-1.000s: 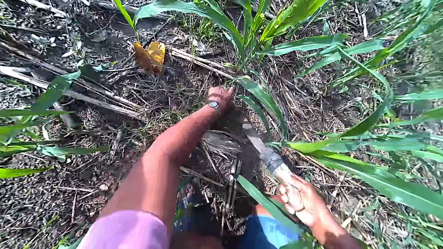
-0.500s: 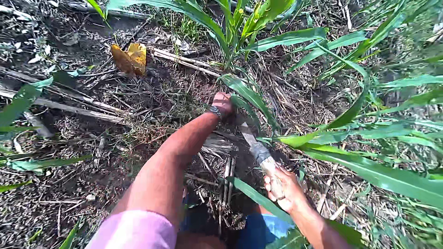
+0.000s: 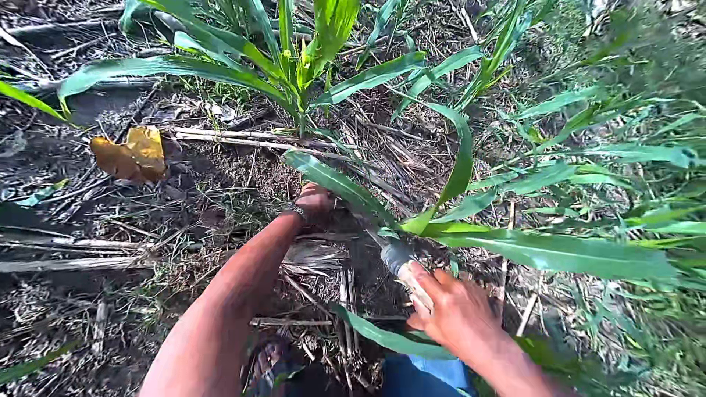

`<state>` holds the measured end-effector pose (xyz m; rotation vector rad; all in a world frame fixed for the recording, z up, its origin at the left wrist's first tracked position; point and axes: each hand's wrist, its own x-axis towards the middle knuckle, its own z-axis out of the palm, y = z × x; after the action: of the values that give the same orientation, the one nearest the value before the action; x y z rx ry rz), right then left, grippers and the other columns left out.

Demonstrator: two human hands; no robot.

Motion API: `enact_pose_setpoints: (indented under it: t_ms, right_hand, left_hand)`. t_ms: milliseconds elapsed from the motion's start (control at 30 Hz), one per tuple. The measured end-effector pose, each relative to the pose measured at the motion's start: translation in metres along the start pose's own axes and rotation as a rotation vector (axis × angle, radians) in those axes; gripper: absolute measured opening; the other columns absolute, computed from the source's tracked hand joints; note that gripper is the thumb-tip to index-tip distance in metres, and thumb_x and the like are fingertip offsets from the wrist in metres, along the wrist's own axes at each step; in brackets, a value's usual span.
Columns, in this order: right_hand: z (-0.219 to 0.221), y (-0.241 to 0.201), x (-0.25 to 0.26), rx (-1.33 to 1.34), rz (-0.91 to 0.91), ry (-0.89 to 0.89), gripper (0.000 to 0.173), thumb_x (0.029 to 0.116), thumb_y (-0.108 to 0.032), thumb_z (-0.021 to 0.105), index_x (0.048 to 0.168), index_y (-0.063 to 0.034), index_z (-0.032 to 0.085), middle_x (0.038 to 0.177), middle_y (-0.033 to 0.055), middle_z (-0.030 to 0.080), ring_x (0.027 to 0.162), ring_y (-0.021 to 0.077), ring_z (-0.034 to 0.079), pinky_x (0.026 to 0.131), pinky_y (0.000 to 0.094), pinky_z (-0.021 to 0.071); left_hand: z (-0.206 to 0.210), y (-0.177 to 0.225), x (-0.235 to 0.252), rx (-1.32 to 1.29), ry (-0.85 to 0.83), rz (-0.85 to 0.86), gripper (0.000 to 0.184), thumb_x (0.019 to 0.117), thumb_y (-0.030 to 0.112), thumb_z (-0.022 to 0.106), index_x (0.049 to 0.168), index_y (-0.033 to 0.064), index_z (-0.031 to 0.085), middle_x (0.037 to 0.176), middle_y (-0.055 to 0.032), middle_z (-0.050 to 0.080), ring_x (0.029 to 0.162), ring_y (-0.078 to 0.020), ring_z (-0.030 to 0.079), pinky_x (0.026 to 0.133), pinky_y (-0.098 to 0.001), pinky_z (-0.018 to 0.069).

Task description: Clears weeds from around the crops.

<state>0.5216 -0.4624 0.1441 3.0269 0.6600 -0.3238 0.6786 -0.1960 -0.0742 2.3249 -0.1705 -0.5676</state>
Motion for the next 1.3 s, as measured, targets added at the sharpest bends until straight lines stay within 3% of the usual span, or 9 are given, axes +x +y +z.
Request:
enact_pose_setpoints:
  t_ms: [167, 400, 600, 767, 867, 967, 1100, 1200, 1300]
  right_hand:
    - [-0.014, -0.039, 0.033, -0.021, 0.053, -0.150, 0.058, 0.0789, -0.026, 0.078, 0.134, -0.0091, 0.068, 0.083, 0.0185, 0.070, 0.065, 0.0354, 0.070, 0.056, 0.0510, 0.0567]
    - [-0.023, -0.056, 0.045, -0.038, 0.063, -0.224, 0.061, 0.0770, -0.025, 0.078, 0.135, -0.0089, 0.067, 0.085, 0.0174, 0.070, 0.067, 0.0326, 0.070, 0.057, 0.0477, 0.0570]
    - [-0.018, -0.064, 0.040, -0.077, 0.047, -0.168, 0.060, 0.0748, -0.026, 0.078, 0.132, -0.0088, 0.069, 0.081, 0.0150, 0.069, 0.061, 0.0298, 0.069, 0.052, 0.0454, 0.0558]
    - [-0.024, -0.051, 0.043, -0.044, 0.050, -0.201, 0.060, 0.0792, -0.025, 0.080, 0.135, -0.0077, 0.067, 0.088, 0.0202, 0.071, 0.068, 0.0377, 0.070, 0.058, 0.0545, 0.0569]
    - [-0.023, -0.045, 0.047, -0.042, -0.006, -0.159, 0.059, 0.0773, -0.023, 0.080, 0.132, -0.0057, 0.069, 0.087, 0.0219, 0.071, 0.067, 0.0406, 0.070, 0.057, 0.0580, 0.0560]
    - [-0.022, -0.043, 0.048, -0.044, -0.029, -0.153, 0.058, 0.0776, -0.022, 0.080, 0.132, -0.0049, 0.069, 0.086, 0.0247, 0.070, 0.067, 0.0435, 0.069, 0.057, 0.0601, 0.0548]
    - [-0.022, -0.038, 0.046, -0.031, -0.053, -0.192, 0.057, 0.0809, -0.022, 0.079, 0.134, -0.0028, 0.066, 0.089, 0.0258, 0.071, 0.072, 0.0453, 0.070, 0.060, 0.0610, 0.0548]
    - [-0.023, -0.037, 0.048, -0.039, -0.058, -0.210, 0.058, 0.0824, -0.023, 0.078, 0.135, -0.0033, 0.065, 0.090, 0.0261, 0.071, 0.075, 0.0461, 0.070, 0.063, 0.0617, 0.0551]
    - [-0.029, -0.039, 0.052, -0.067, -0.031, -0.268, 0.058, 0.0858, -0.024, 0.076, 0.139, -0.0055, 0.062, 0.095, 0.0270, 0.071, 0.081, 0.0472, 0.071, 0.067, 0.0626, 0.0548]
  left_hand:
    - [-0.013, 0.029, 0.064, 0.282, -0.019, 0.096, 0.037, 0.0967, 0.011, 0.066, 0.133, 0.0042, 0.064, 0.130, -0.0242, 0.066, 0.134, -0.0459, 0.054, 0.103, -0.0665, 0.0447]
    - [0.015, 0.045, 0.101, 0.172, 0.031, -0.375, 0.038, 0.1013, 0.020, 0.061, 0.124, -0.0101, 0.064, 0.130, -0.0343, 0.062, 0.125, -0.0523, 0.057, 0.103, -0.0666, 0.0444]
    - [-0.003, 0.035, 0.095, 0.222, -0.007, -0.207, 0.026, 0.0962, 0.022, 0.067, 0.109, 0.0000, 0.072, 0.117, -0.0264, 0.069, 0.112, -0.0481, 0.065, 0.088, -0.0678, 0.0531]
    - [0.002, 0.021, 0.053, 0.103, -0.027, -0.080, 0.025, 0.0959, 0.014, 0.067, 0.118, 0.0013, 0.071, 0.120, -0.0260, 0.069, 0.114, -0.0452, 0.066, 0.093, -0.0647, 0.0536]
    - [-0.011, 0.001, 0.001, 0.073, -0.023, -0.230, 0.035, 0.0997, 0.020, 0.064, 0.128, -0.0020, 0.065, 0.132, -0.0264, 0.064, 0.129, -0.0439, 0.058, 0.107, -0.0627, 0.0458]
    - [-0.040, -0.061, -0.054, 0.393, 0.348, -0.242, 0.022, 0.0941, 0.009, 0.067, 0.114, 0.0031, 0.074, 0.133, -0.0230, 0.065, 0.137, -0.0448, 0.050, 0.108, -0.0676, 0.0376]
    - [-0.090, -0.117, -0.153, 0.201, 0.513, -0.776, 0.080, 0.0811, 0.033, 0.083, 0.153, 0.0217, 0.051, 0.170, -0.0262, 0.015, 0.154, -0.0582, 0.009, 0.107, -0.0905, 0.0140]
    - [-0.069, -0.103, -0.199, 0.131, 0.454, -0.774, 0.079, 0.0720, 0.021, 0.089, 0.145, 0.0194, 0.058, 0.154, -0.0300, 0.042, 0.136, -0.0595, 0.042, 0.094, -0.0800, 0.0420]
    - [-0.024, -0.066, -0.215, 0.129, 0.117, -0.434, 0.044, 0.0874, 0.011, 0.076, 0.131, 0.0152, 0.068, 0.132, -0.0242, 0.062, 0.120, -0.0471, 0.061, 0.096, -0.0658, 0.0517]
